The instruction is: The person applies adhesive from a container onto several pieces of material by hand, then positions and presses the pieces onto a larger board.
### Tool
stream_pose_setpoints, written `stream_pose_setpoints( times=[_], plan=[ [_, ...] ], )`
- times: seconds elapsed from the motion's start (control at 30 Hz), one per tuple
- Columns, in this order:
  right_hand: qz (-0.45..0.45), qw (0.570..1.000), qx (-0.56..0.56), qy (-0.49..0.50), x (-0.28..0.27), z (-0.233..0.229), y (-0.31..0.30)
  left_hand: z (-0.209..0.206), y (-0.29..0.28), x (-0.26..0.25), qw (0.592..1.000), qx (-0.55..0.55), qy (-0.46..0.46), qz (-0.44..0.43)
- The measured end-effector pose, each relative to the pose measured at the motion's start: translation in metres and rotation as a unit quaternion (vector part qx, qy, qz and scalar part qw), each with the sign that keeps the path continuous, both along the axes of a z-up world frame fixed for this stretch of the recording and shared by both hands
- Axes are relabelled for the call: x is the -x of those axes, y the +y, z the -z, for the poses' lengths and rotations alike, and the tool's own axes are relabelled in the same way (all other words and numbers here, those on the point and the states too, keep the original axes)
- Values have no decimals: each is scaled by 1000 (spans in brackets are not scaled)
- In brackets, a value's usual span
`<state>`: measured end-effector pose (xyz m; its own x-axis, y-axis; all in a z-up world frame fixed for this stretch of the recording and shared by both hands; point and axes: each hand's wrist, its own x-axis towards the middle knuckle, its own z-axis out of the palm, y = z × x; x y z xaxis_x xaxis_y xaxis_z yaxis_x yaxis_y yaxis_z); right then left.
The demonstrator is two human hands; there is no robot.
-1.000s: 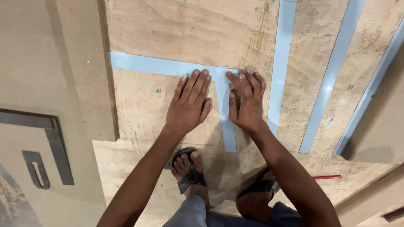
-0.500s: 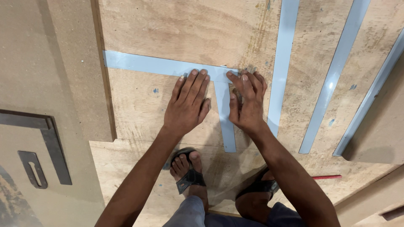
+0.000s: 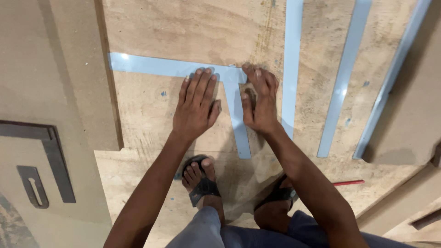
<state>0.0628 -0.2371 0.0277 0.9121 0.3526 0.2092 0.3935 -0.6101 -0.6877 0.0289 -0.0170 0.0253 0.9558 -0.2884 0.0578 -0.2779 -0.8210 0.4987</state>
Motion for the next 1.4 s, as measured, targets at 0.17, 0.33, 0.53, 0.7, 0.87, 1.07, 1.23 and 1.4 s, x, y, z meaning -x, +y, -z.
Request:
stream_pose_setpoints(
  times=[0.17,0.33,0.53,0.7,0.87,1.07,1.23,1.4],
  plan=[
    [54,948,-279,143,4,-8,-4,-1,-1,3,999,17,-26,-16],
    [82,946,-227,216,-14,-17,-14,1,-2,11,998,22,-40,-47],
    [9,886,463,5,-88,-19,17,-2,-3,11,997,-3,-43,-57],
    [-108,659,742,-59,-89,-34,24,-5,-2,12,997,5,-49,-56],
    [-138,593,792,-33,-86,-42,31,-4,-3,10,997,16,-48,-51],
    [-160,788,514,298,-114,-47,16,2,-3,10,994,44,-90,-44],
    [-6,987,72,140,-50,-44,-15,-1,0,10,966,229,-87,-84],
    [12,983,100,156,3,-96,-77,-27,-44,21,937,326,-43,-119]
  ],
)
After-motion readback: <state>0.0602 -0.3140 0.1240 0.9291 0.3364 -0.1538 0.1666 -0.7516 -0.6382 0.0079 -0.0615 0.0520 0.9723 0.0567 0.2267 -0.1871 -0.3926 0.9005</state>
